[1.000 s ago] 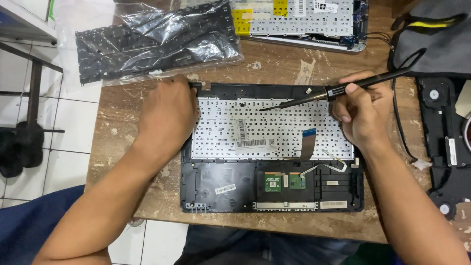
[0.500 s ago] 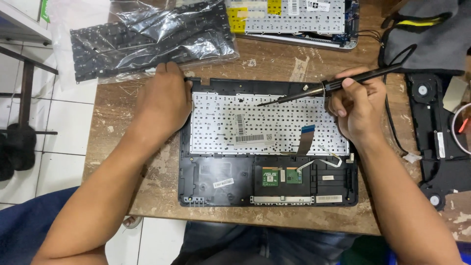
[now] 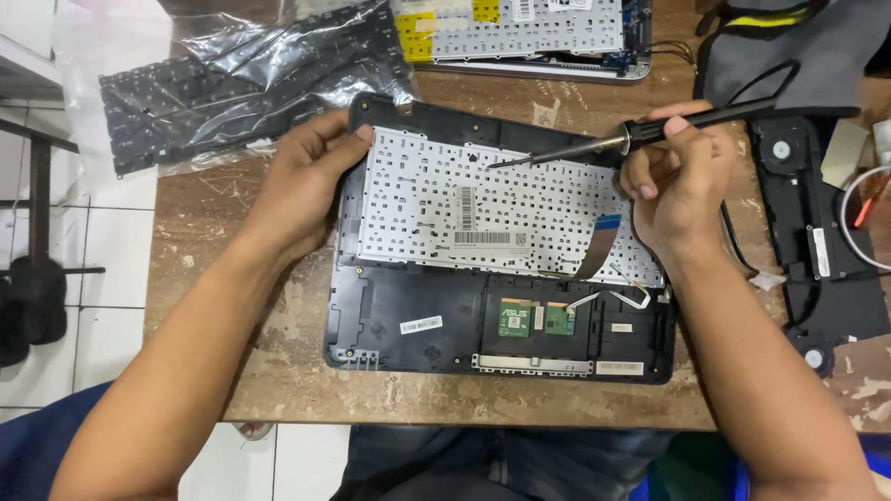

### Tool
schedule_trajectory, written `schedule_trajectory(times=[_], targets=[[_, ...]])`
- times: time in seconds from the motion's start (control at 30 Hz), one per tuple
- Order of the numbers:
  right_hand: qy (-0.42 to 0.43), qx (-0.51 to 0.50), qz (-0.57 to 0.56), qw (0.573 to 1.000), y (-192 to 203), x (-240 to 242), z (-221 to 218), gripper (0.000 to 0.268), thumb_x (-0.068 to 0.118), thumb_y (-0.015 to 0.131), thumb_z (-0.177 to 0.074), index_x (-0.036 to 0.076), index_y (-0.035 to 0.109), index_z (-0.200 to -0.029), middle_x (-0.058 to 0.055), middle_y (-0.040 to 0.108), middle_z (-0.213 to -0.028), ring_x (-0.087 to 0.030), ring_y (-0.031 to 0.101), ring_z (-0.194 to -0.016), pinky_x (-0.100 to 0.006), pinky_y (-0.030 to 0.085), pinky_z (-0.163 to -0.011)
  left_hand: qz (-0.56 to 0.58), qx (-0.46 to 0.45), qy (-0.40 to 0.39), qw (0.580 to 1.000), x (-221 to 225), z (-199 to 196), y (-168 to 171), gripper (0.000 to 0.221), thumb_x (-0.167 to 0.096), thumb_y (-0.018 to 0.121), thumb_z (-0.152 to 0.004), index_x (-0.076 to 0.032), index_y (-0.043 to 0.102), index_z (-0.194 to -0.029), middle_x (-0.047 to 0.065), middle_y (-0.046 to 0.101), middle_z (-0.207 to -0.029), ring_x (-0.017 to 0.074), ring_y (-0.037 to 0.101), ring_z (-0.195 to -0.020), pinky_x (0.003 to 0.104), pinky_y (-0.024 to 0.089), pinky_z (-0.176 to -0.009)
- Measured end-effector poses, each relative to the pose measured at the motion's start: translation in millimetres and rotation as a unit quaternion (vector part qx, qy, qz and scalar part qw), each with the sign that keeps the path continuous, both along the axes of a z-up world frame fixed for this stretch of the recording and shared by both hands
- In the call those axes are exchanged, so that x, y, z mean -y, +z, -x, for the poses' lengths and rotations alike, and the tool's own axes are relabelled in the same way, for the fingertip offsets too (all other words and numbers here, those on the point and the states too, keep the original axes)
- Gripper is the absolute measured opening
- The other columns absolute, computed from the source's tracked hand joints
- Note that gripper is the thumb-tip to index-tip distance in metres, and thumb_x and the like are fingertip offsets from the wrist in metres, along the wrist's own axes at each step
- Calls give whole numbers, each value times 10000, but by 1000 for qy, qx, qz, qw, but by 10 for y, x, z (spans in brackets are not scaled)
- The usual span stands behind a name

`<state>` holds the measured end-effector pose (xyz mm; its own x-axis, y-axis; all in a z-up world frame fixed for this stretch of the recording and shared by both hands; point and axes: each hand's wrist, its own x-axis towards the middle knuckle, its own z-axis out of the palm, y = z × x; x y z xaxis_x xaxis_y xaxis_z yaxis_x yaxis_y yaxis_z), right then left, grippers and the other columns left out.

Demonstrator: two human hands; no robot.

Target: Using a soldering iron to melt plastic rivets and secure a keyboard into a laptop chassis, then connecting ribbon cables.

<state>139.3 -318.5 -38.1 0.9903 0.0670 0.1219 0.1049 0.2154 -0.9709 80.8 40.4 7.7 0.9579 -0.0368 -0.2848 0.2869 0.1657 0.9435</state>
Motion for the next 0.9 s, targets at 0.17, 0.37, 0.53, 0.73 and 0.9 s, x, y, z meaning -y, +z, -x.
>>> schedule_trajectory(times=[0.17,0.37,0.53,0.73,0.9], targets=[[-5,9,-18,1000,-11,22,-19,145,272,571,-1019,139,592,-965,15,407,-556,-94,335,-396,-276,248,-380,-2,-74,-19,997,195,64,145,648,-373,516,-909,-178,293,-1485,51,442,-1496,202,452,-1348,388,392,-1117],[-40,3,-7,999,-310,167,-103,224,241,564,-994,34,577,-1076,-164,620,-903,-63,397,-351,-245,376,-383,57,-1,-37,998,221,88,-68,633,-345,400,-1036,-62,203,-1567,232,488,-1295,322,639,-1142,478,613,-897],[-45,-3,-11,999,-368,180,-124,221,248,580,-978,43,583,-1061,-173,652,-960,-52,397,-354,-237,375,-381,31,-10,-29,999,204,106,-59,630,-339,347,-1058,-39,148,-1574,272,400,-1396,345,563,-1241,507,559,-969],[-40,4,-11,999,-333,160,-97,210,224,578,-982,31,592,-1064,-166,632,-859,-59,412,-353,-233,396,-384,27,1,-29,999,182,57,-169,607,-305,298,-1078,-32,106,-1585,274,398,-1405,326,560,-1239,497,574,-952],[-34,8,-1,999,-350,182,-106,212,231,579,-981,38,597,-1066,-161,631,-862,-57,412,-354,-234,393,-379,18,2,-24,1000,128,60,-285,598,-287,296,-1085,-24,102,-1586,276,390,-1404,330,547,-1242,511,567,-950]])
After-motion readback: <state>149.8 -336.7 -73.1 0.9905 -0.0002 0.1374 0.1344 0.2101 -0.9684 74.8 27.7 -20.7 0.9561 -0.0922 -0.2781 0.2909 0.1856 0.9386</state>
